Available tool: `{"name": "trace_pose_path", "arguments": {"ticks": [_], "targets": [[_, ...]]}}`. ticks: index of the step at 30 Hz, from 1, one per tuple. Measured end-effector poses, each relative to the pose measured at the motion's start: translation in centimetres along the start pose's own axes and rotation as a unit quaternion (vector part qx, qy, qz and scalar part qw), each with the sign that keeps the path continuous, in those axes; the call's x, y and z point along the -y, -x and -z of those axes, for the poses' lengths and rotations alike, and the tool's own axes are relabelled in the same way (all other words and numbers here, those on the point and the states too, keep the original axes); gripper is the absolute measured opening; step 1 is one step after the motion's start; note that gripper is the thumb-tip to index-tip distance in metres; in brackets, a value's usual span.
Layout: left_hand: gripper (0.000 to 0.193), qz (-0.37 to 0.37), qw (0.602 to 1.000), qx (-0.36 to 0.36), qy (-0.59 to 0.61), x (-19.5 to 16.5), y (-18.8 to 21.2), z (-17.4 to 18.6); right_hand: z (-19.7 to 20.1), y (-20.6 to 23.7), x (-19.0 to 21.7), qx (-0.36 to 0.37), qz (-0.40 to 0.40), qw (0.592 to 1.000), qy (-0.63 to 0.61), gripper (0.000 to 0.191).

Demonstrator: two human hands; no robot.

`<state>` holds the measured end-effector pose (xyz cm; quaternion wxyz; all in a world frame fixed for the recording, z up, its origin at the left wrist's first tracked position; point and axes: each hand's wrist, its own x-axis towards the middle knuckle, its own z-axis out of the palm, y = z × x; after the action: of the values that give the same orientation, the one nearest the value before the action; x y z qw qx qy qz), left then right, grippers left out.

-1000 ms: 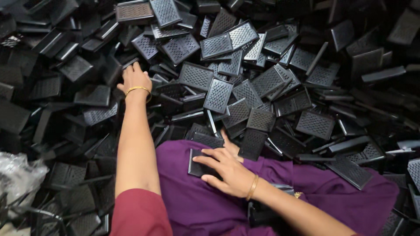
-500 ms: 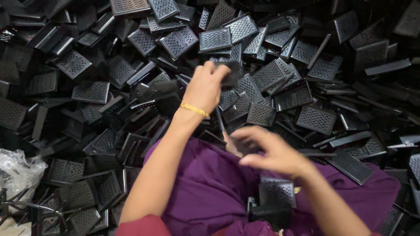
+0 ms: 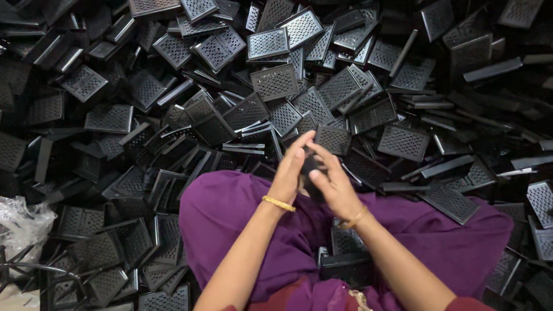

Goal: The person sits on the floor surrounded by a large pile of black plastic boxes, picks up a base and lid one at a time, snaps the lid closed by hand, and places the closed box into a cardboard box beside them, repeating the cycle continuously.

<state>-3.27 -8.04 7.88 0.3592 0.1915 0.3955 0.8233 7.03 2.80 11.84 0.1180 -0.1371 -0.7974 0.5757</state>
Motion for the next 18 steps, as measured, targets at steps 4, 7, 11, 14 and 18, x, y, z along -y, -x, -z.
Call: {"name": "trace_pose_path", "arguments": {"ticks": [4, 7, 11, 14, 18], "targets": [[0.07, -0.097, 0.99, -0.021, -0.096, 0.1, -0.6, 0.7, 0.3, -0.4, 0.8, 0.014, -0.005, 0.998, -0.061, 0.075], [0.087, -0.111, 0.994, 0.019, -0.003, -1.3, -0.4, 0.7, 1.5, -0.2, 2.3, -0.004, 0.026, 0.998, -0.05, 0.082], [0.101, -0.113, 0.99, 0.082, -0.027, -3.2, 0.2, 0.2, 2.1, 0.5, 4.0, -0.021, 0.08, 0.993, 0.079, 0.087], [0.103, -0.101, 0.988, 0.107, -0.039, -4.0, 0.6, -0.1, 2.0, 0.7, 4.6, -0.034, 0.084, 0.995, 0.037, 0.086], [0.103, -0.078, 0.988, 0.129, -0.016, -4.2, 0.8, -0.2, 2.1, 1.0, 4.5, -0.042, 0.084, 0.994, 0.064, 0.086]]}}
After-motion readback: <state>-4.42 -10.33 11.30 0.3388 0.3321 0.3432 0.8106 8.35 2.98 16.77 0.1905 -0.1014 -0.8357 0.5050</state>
